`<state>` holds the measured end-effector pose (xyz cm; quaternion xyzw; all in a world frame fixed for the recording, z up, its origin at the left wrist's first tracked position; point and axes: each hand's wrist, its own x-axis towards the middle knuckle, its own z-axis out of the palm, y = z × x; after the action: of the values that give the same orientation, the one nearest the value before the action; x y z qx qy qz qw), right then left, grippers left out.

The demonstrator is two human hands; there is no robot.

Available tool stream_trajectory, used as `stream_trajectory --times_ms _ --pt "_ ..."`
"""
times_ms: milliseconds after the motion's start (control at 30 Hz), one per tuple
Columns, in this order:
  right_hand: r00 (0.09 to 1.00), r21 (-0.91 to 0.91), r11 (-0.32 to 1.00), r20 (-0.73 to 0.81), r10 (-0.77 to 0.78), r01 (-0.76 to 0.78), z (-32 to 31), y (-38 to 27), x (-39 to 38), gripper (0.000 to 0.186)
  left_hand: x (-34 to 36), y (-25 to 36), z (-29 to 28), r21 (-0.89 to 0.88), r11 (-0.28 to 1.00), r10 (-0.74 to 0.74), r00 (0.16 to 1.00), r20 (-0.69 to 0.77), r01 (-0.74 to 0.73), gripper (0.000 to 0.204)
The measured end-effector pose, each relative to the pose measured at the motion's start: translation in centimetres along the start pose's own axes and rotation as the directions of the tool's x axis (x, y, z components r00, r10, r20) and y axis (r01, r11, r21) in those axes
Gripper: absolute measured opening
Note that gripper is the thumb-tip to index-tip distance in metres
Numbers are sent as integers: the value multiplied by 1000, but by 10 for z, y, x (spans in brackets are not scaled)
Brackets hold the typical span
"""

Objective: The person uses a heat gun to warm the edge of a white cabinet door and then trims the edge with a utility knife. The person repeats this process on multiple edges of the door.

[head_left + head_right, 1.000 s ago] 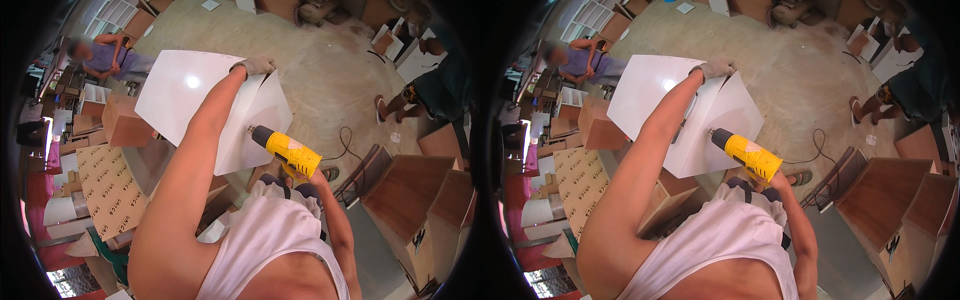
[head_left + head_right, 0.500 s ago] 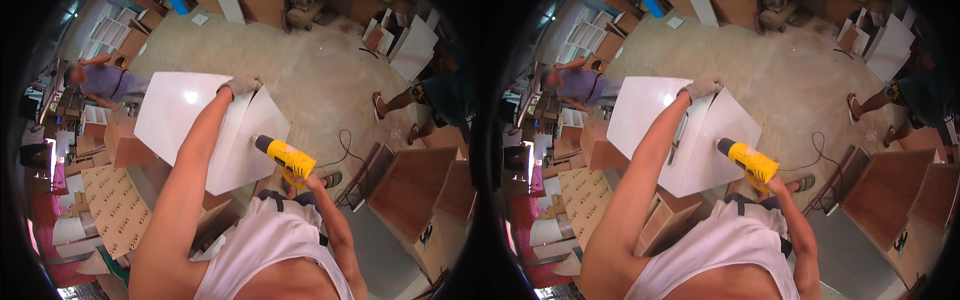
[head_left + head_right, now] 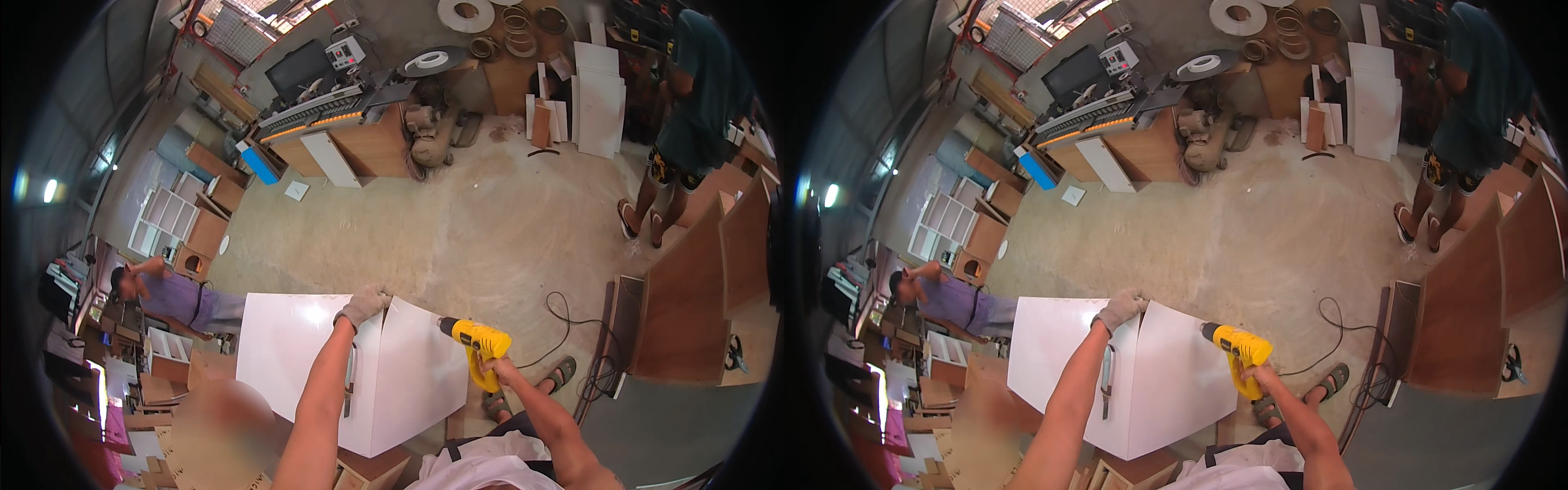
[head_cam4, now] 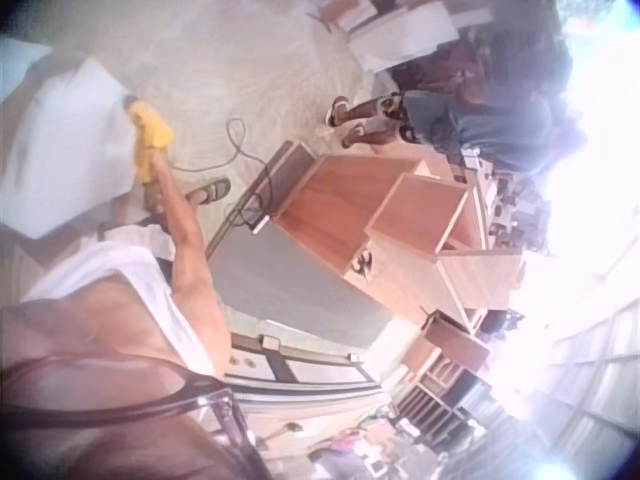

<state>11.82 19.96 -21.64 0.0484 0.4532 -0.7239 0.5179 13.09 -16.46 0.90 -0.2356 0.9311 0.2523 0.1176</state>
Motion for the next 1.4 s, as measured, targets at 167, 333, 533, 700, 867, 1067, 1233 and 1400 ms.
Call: stream_trajectory --times_ms 167,333,533,700,867,1067,1233,1400 --pt "997 176 983 65 40 -51 1 -19 4 37 -3 -2 1 -8 1000 -20 1000 5 20 26" --pt "992 142 990 123 -3 -15 4 -22 -7 35 2 6 -4 80 997 9 999 37 -12 37" --pt "966 64 990 236 110 -128 -11 -3 -34 41 7 16 -3 17 998 -65 991 117 63 37" --pt "931 51 991 351 101 -127 9 -16 -82 44 2 18 -10 76 996 -59 995 79 53 33" --pt "916 108 975 374 141 -194 33 -17 -103 42 -2 24 -11 79 995 -59 997 52 55 35" --pt "945 112 993 328 -2 -36 46 -29 -83 41 0 25 -12 69 995 -71 996 59 67 34" --pt "964 131 991 260 -50 16 43 -40 -64 41 -3 28 -13 36 999 -23 999 47 22 31" --pt "983 79 996 175 -45 32 39 -53 -46 44 -4 24 -13 15 999 -41 998 43 40 27"
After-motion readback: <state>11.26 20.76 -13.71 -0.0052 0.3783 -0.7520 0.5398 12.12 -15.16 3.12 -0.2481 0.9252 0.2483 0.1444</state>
